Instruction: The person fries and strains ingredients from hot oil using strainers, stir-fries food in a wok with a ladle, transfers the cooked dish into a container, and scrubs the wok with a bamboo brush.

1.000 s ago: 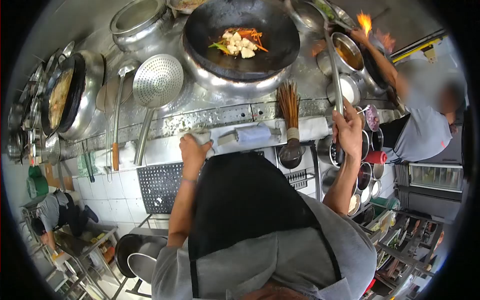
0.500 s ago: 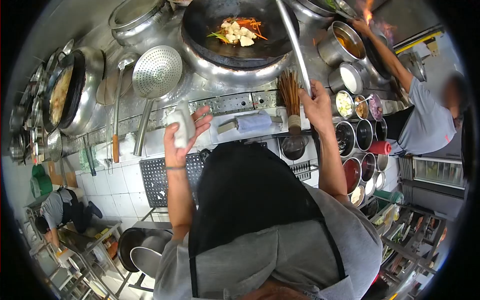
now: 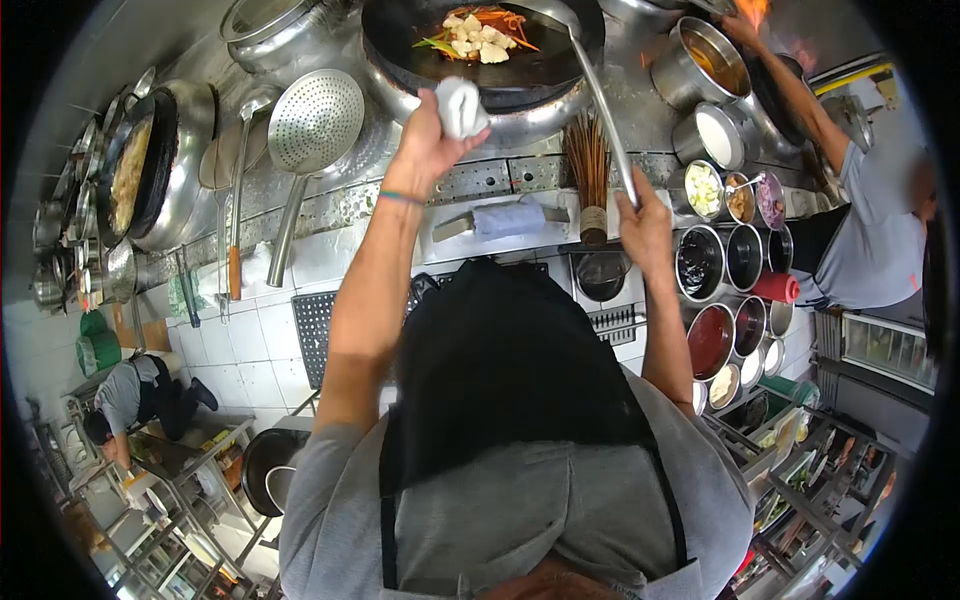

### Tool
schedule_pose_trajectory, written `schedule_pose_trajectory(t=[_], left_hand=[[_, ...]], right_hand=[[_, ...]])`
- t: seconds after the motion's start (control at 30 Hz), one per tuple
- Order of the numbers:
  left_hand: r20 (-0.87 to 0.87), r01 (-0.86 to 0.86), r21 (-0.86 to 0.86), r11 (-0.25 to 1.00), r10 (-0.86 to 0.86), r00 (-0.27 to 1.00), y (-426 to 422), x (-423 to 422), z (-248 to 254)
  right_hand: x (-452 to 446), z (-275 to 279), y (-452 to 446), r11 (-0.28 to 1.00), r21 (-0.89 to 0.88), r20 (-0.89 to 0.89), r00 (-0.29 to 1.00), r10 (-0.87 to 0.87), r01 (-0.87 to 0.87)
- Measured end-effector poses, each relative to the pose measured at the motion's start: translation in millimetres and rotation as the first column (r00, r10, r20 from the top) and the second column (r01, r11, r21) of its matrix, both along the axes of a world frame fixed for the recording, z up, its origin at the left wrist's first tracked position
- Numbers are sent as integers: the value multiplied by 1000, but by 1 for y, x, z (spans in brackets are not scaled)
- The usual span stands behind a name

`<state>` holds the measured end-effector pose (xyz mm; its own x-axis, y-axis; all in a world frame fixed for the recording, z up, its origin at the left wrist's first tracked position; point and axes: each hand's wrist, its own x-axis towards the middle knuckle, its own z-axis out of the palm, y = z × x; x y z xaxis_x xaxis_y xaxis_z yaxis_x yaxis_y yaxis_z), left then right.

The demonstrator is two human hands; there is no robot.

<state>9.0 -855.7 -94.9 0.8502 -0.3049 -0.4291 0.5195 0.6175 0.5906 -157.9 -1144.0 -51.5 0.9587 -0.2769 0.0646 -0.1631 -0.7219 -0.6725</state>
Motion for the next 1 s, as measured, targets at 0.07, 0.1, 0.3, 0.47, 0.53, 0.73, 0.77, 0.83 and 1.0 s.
schedule_pose_trajectory(t=[0.07,0.1,0.3,0.47,0.53,0.73,0.77,0.83,1.0], left_hand=[[-57,-13,51,999,16,998,-22,25,3],[-86,-19,97,995,28,996,-31,37,2],[-247,171,-42,984,-176,953,-30,98,-25],[-210,176,13,984,-169,963,-33,87,-31],[-219,153,37,987,-141,965,-34,62,-11],[-291,200,-40,979,-202,935,-29,2,71],[-299,172,12,985,-160,941,-32,10,69],[-246,168,4,986,-162,956,-34,33,37],[-113,100,-15,995,-101,988,-30,-28,-32]], right_hand=[[-10,32,-8,994,-107,-3,999,34,-34],[-17,48,-14,983,-171,7,998,62,-60],[-42,112,-31,889,-391,-118,971,209,-239],[17,62,-2,805,-541,-246,961,124,-243],[27,70,14,789,-558,-292,951,104,-257],[-8,151,-17,759,-456,-307,883,356,-465],[2,142,-10,737,-510,-277,896,346,-443],[33,111,13,689,-617,-205,923,325,-380],[79,71,41,842,-503,-205,973,102,-195]])
